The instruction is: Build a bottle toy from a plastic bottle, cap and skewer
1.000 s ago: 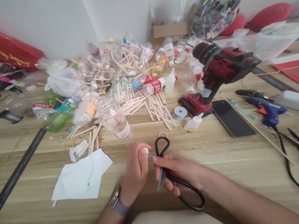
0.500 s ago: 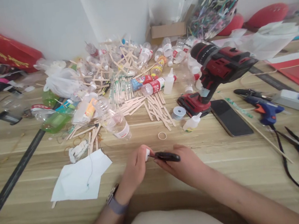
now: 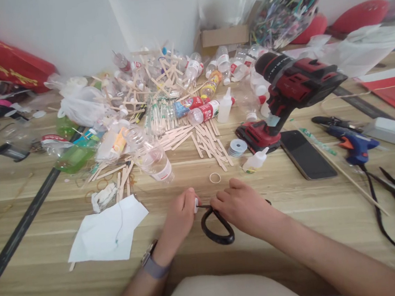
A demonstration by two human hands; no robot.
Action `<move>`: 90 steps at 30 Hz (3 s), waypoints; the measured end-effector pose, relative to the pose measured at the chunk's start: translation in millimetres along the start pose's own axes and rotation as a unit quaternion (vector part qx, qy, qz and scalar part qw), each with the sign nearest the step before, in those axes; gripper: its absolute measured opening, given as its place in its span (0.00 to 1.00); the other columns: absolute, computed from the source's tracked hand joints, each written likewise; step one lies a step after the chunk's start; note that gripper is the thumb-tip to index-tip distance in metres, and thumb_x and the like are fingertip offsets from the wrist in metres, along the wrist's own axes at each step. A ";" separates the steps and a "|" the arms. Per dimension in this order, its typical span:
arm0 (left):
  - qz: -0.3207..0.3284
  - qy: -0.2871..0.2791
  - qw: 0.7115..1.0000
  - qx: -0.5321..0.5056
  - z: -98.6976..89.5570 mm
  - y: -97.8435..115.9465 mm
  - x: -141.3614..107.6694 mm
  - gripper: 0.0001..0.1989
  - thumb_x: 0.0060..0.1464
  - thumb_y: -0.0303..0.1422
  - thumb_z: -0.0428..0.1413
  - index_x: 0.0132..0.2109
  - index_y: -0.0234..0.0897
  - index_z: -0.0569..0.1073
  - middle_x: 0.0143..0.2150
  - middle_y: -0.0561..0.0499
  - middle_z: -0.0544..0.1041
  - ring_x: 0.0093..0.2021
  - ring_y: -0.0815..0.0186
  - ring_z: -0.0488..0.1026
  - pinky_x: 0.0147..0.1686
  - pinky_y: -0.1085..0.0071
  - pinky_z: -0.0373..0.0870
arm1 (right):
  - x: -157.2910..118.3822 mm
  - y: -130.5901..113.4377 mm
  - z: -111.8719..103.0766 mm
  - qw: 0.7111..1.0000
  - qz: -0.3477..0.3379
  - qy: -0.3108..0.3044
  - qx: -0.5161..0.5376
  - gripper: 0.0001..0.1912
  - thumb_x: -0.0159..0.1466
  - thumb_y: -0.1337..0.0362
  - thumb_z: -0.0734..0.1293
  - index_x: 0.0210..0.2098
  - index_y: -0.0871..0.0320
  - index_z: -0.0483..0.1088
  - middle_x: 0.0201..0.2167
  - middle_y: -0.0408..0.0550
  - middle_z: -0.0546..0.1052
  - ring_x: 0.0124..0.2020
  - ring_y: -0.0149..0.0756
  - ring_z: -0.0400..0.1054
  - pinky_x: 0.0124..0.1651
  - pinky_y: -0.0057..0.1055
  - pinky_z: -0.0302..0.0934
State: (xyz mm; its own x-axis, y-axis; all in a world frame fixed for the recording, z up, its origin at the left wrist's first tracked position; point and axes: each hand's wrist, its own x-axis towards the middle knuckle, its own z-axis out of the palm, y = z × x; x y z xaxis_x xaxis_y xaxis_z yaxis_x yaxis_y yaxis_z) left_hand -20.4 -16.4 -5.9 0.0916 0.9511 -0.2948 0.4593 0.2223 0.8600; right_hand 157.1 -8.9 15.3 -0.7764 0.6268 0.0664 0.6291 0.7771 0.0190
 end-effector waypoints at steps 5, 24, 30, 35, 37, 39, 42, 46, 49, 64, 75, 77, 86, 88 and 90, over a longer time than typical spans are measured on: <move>-0.036 -0.009 0.999 -0.004 -0.5 2.2 1.9 0.23 0.61 0.43 0.38 0.22 0.39 0.63 0.18 0.56 0.62 0.23 0.66 0.62 0.26 0.69 0.56 | -0.1 1.0 1.0 0.999 0.004 -0.003 0.045 0.11 0.61 0.77 0.61 0.30 0.60 0.72 0.25 0.50 0.76 0.26 0.36 0.65 0.35 0.36 0.48; 0.099 0.109 0.989 -0.002 -1.6 -2.5 -13.2 0.23 0.65 0.41 0.35 0.33 0.39 0.69 0.26 0.53 0.70 0.27 0.65 0.67 0.33 0.68 0.66 | 5.3 -23.8 10.7 0.605 0.250 -0.151 0.741 0.26 0.64 0.44 0.59 0.27 0.61 0.72 0.14 0.40 0.70 0.12 0.26 0.63 0.18 0.22 0.56; 0.154 0.140 0.978 0.008 -0.2 -6.5 -15.1 0.19 0.65 0.39 0.37 0.36 0.39 0.69 0.32 0.51 0.73 0.32 0.65 0.69 0.38 0.68 0.67 | 7.1 -24.8 4.8 0.506 0.257 -0.181 0.803 0.28 0.63 0.43 0.58 0.26 0.62 0.72 0.13 0.40 0.69 0.12 0.26 0.62 0.18 0.23 0.54; 0.127 0.119 0.985 -0.010 -1.1 -3.0 -14.5 0.22 0.66 0.39 0.35 0.34 0.39 0.69 0.27 0.52 0.71 0.27 0.66 0.67 0.33 0.69 0.67 | 5.9 -20.6 0.1 0.750 0.254 -0.061 0.607 0.19 0.64 0.52 0.62 0.25 0.59 0.69 0.19 0.43 0.70 0.21 0.32 0.67 0.26 0.28 0.57; 0.118 0.104 0.987 -0.011 -0.6 -2.5 -14.1 0.22 0.66 0.40 0.35 0.33 0.39 0.69 0.26 0.53 0.70 0.26 0.66 0.66 0.32 0.69 0.67 | 5.3 -20.4 -0.6 0.790 0.253 -0.009 0.559 0.15 0.62 0.55 0.65 0.24 0.58 0.68 0.21 0.44 0.71 0.24 0.33 0.67 0.29 0.28 0.57; 0.128 0.112 0.985 -0.008 0.1 -3.1 -14.2 0.21 0.66 0.39 0.35 0.34 0.39 0.69 0.27 0.53 0.70 0.27 0.66 0.66 0.32 0.69 0.67 | 5.1 -22.2 -0.4 0.767 0.258 -0.044 0.585 0.17 0.63 0.53 0.62 0.24 0.58 0.68 0.18 0.43 0.70 0.20 0.31 0.65 0.25 0.27 0.56; 0.171 0.144 0.975 0.007 0.7 -6.1 -15.4 0.19 0.66 0.37 0.36 0.36 0.40 0.69 0.31 0.51 0.72 0.31 0.66 0.69 0.36 0.70 0.68 | 6.2 -26.9 0.8 0.640 0.275 -0.141 0.703 0.24 0.65 0.46 0.58 0.26 0.59 0.70 0.14 0.40 0.69 0.14 0.28 0.63 0.19 0.25 0.54; 0.212 0.168 0.962 0.028 -0.1 -11.4 -18.4 0.15 0.66 0.35 0.38 0.41 0.39 0.68 0.35 0.48 0.73 0.37 0.64 0.71 0.42 0.68 0.68 | 9.6 -29.9 0.0 0.474 0.272 -0.164 0.821 0.27 0.61 0.43 0.61 0.24 0.62 0.72 0.11 0.40 0.70 0.10 0.25 0.62 0.17 0.23 0.53; 0.218 0.171 0.961 0.009 -0.2 -13.0 -20.2 0.13 0.65 0.36 0.41 0.44 0.39 0.68 0.38 0.47 0.73 0.39 0.63 0.71 0.43 0.68 0.67 | 11.5 -28.9 -1.6 0.425 0.265 -0.179 0.847 0.27 0.60 0.43 0.62 0.24 0.62 0.72 0.10 0.39 0.69 0.09 0.25 0.61 0.16 0.22 0.51; 0.136 0.044 0.989 -0.020 -2.9 1.2 -14.6 0.20 0.65 0.40 0.37 0.31 0.39 0.66 0.26 0.54 0.66 0.27 0.67 0.62 0.30 0.70 0.61 | 1.4 -14.0 -20.7 0.873 0.216 -0.087 0.427 0.13 0.65 0.60 0.60 0.28 0.57 0.70 0.19 0.44 0.73 0.20 0.32 0.68 0.24 0.26 0.56; 0.125 0.061 0.990 0.002 1.4 1.7 -16.6 0.19 0.66 0.38 0.35 0.33 0.40 0.65 0.30 0.52 0.69 0.32 0.65 0.66 0.37 0.69 0.65 | 1.0 -19.5 -7.6 0.830 0.246 -0.082 0.494 0.14 0.65 0.57 0.60 0.28 0.58 0.70 0.20 0.44 0.73 0.20 0.32 0.67 0.25 0.26 0.56; 0.143 0.078 0.987 0.011 1.8 0.7 -18.2 0.18 0.66 0.38 0.34 0.34 0.40 0.65 0.31 0.51 0.69 0.34 0.65 0.67 0.39 0.68 0.66 | 1.7 -21.9 -5.9 0.748 0.266 -0.132 0.593 0.20 0.66 0.53 0.57 0.26 0.58 0.69 0.15 0.40 0.69 0.15 0.29 0.65 0.21 0.25 0.55; 0.165 0.099 0.981 -0.024 0.6 0.3 -19.2 0.18 0.66 0.38 0.36 0.37 0.39 0.66 0.32 0.52 0.69 0.32 0.65 0.65 0.37 0.69 0.66 | 3.8 -22.5 -7.4 0.746 0.255 -0.094 0.607 0.21 0.65 0.51 0.58 0.26 0.58 0.70 0.17 0.43 0.72 0.18 0.30 0.66 0.23 0.26 0.57; 0.155 0.084 0.984 -0.038 1.1 0.9 -18.4 0.19 0.66 0.39 0.35 0.36 0.39 0.67 0.30 0.53 0.67 0.30 0.66 0.64 0.34 0.70 0.66 | 3.2 -22.3 -9.0 0.850 0.246 0.003 0.466 0.15 0.64 0.55 0.61 0.26 0.57 0.69 0.23 0.47 0.75 0.23 0.34 0.69 0.27 0.28 0.57; 0.155 0.084 0.984 -0.040 2.1 0.4 -18.0 0.19 0.66 0.40 0.35 0.36 0.39 0.67 0.30 0.53 0.67 0.30 0.66 0.64 0.34 0.69 0.65 | 2.4 -23.9 -9.1 0.872 0.242 0.022 0.426 0.14 0.64 0.57 0.61 0.26 0.57 0.69 0.22 0.46 0.74 0.23 0.34 0.69 0.27 0.28 0.57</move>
State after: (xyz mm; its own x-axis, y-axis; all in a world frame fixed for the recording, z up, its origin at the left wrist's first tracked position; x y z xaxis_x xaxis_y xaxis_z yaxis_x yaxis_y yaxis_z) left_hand -19.9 -33.9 -1.2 0.0668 0.9963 0.0532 0.3611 -0.0739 0.9296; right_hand 140.6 -26.4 24.1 -0.4148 0.9043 -0.1007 0.6103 0.1944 -0.7680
